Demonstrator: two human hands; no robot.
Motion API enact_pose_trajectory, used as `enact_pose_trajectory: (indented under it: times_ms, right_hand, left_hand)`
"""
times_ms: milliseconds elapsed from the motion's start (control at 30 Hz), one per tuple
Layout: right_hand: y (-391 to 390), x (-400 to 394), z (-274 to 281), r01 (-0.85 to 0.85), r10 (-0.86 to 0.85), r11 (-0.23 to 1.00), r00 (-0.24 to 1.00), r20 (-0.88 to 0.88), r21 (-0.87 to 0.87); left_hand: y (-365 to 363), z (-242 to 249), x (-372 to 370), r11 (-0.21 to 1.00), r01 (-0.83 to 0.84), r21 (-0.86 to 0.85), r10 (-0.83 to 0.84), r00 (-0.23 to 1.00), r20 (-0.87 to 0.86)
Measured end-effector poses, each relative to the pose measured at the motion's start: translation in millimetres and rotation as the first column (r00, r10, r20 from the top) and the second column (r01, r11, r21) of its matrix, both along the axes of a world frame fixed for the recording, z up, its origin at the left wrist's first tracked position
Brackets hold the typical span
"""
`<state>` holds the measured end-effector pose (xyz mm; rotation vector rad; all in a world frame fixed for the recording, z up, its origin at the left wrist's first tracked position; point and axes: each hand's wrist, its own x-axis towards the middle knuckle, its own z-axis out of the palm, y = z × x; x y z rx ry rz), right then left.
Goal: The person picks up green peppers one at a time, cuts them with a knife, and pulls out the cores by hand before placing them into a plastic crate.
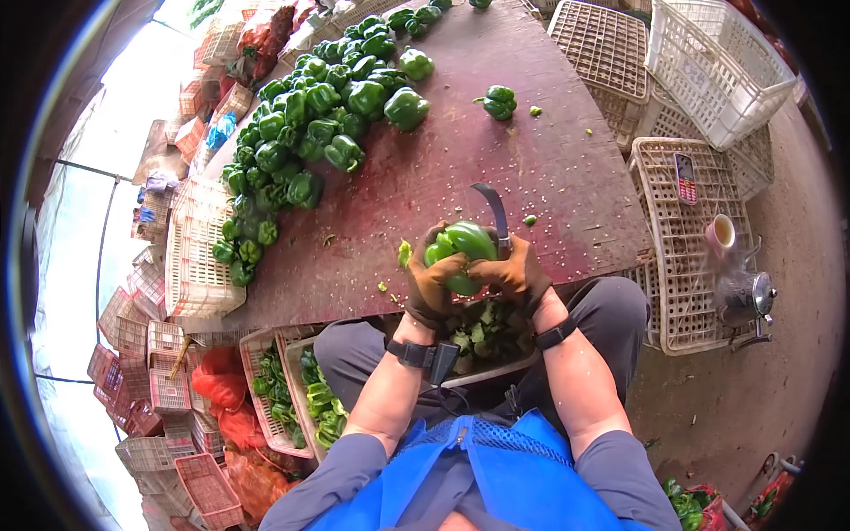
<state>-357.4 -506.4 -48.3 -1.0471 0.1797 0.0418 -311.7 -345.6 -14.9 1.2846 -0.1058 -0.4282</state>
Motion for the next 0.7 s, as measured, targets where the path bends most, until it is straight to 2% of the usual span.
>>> enact_pose_trajectory:
  times_ms: [67,133,200,233,267,300,333,367,400,433,467,500,533,567,600,633,667,700]
  right_hand:
    - [-2.5,0.4,-1.6,-0.031,0.031,0.999,1.000,-0.003,-0.006]
    - [-3.9,1.0,-4.8,-0.050,0.049,0.997,0.999,-0.022,-0.055]
    - [-5.0,1.8,-10.6,-0.071,0.067,0.994,0.996,-0.052,-0.089]
    - [-5.0,2.3,-14.9,-0.082,0.075,0.992,0.995,-0.071,-0.099]
    - [-5.3,3.2,-20.2,-0.094,0.084,0.989,0.992,-0.089,-0.111]
    - [-7.1,3.5,-34.0,-0.001,0.049,0.960,0.985,0.167,-0.279]
    - [-9.0,3.9,-45.0,0.133,0.054,0.902,0.909,0.414,-0.410]
    - [-11.8,2.9,-56.2,0.225,0.093,0.842,0.835,0.542,-0.490]
    - [-13.5,2.4,-59.4,0.339,0.130,0.773,0.743,0.657,-0.536]
    - [-16.6,3.5,-49.6,0.389,0.163,0.720,0.709,0.686,-0.574]
    - [-14.7,4.7,-45.7,0.295,0.111,0.785,0.798,0.592,-0.545]
    - [-12.7,5.9,-41.8,0.216,0.057,0.846,0.872,0.486,-0.487]
    - [-8.3,4.5,-41.3,0.046,-0.001,0.965,0.985,0.172,-0.259]
    - [-5.0,4.2,-40.8,-0.034,0.039,0.999,0.985,-0.167,0.034]
    - [-1.9,4.6,-41.3,0.007,0.005,0.998,0.980,-0.198,0.057]
    - [0.8,5.4,-42.8,0.049,-0.030,0.996,0.973,-0.229,0.078]
    - [2.2,6.8,-45.7,0.091,-0.064,0.991,0.964,-0.257,0.095]
    - [-2.4,5.8,-61.2,0.083,-0.072,0.918,0.996,0.043,-0.388]
  left_hand:
    - [2.9,-7.7,2.5,0.999,0.005,-0.050,-0.005,1.000,-0.004]
    - [6.3,-14.6,1.6,0.999,0.001,0.033,-0.003,0.998,0.068]
    - [11.4,-22.9,2.3,0.987,0.013,0.163,-0.057,0.962,0.265]
    - [16.0,-26.2,4.0,0.968,0.013,0.251,-0.120,0.902,0.415]
    - [19.1,-29.6,4.8,0.982,0.045,0.186,-0.111,0.925,0.362]
    - [20.5,-27.8,5.3,0.991,0.070,0.118,-0.103,0.946,0.307]
    - [16.7,-14.9,4.2,0.990,0.075,-0.117,-0.073,0.997,0.025]
    - [14.7,-7.7,4.0,0.941,0.007,-0.337,-0.101,0.960,-0.262]
    - [16.8,-14.4,6.9,0.963,0.041,-0.267,-0.098,0.974,-0.203]
    - [20.2,-23.3,11.1,0.979,0.069,-0.194,-0.097,0.985,-0.142]
    - [24.3,-31.8,15.2,0.989,0.088,-0.120,-0.097,0.992,-0.076]
    - [26.6,-22.2,20.3,0.984,0.103,-0.147,-0.131,0.972,-0.195]
    - [28.4,-29.7,29.6,0.990,0.119,-0.073,-0.130,0.979,-0.157]
    - [30.1,-41.1,40.7,0.991,0.134,0.002,-0.133,0.984,-0.120]
    - [28.9,-41.1,45.9,0.986,0.148,0.079,-0.141,0.986,-0.086]
    - [21.2,-43.5,43.8,0.992,0.018,0.125,-0.020,1.000,0.020]
    - [21.8,-42.3,47.4,0.953,-0.063,0.295,-0.011,0.970,0.242]
    - [24.2,-39.7,53.0,0.884,-0.178,0.433,-0.041,0.892,0.451]
